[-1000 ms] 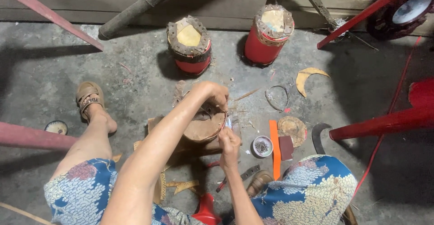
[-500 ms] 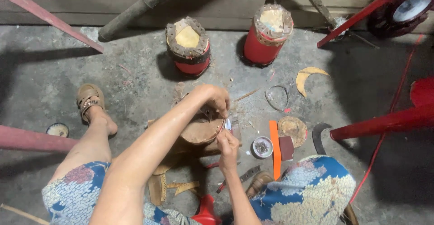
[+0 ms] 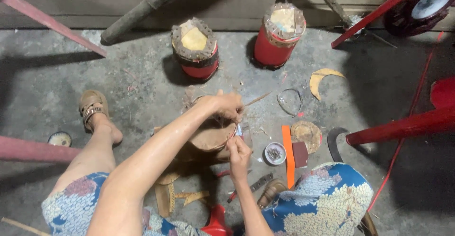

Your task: A person is seen attaching a skin to a small drum frame using pins and then trimming the excess skin with a knife.

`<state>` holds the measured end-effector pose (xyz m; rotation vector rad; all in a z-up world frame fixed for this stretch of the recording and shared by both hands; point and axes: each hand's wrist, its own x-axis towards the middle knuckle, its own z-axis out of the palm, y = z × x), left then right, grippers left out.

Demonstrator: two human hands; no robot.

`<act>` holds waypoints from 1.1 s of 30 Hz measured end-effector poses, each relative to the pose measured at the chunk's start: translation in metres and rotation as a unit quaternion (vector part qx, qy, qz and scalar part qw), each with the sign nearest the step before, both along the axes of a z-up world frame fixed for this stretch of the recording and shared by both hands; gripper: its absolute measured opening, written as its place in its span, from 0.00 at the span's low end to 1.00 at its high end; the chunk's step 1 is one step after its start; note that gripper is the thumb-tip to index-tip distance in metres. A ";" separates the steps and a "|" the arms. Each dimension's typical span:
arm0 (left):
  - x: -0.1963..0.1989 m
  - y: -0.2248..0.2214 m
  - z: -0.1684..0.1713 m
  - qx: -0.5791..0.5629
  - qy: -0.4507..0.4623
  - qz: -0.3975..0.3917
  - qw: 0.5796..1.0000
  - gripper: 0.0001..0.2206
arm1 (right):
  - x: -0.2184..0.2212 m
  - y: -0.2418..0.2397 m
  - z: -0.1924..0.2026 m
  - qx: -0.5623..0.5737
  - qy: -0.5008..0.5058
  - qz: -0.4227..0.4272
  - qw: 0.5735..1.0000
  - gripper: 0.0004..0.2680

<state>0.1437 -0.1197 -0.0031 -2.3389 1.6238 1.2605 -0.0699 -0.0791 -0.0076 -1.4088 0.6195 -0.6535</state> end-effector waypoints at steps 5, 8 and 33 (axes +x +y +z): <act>-0.004 0.019 0.052 -0.004 0.072 0.034 0.997 0.14 | 0.000 0.004 -0.018 0.089 -0.028 -0.014 0.996 0.12; 0.007 0.023 0.048 0.010 0.073 0.040 0.996 0.16 | 0.005 0.002 -0.027 0.142 -0.044 -0.023 0.989 0.12; 0.011 0.054 0.031 -0.009 0.003 0.067 0.998 0.12 | 0.008 0.003 -0.045 0.136 -0.136 0.020 0.981 0.12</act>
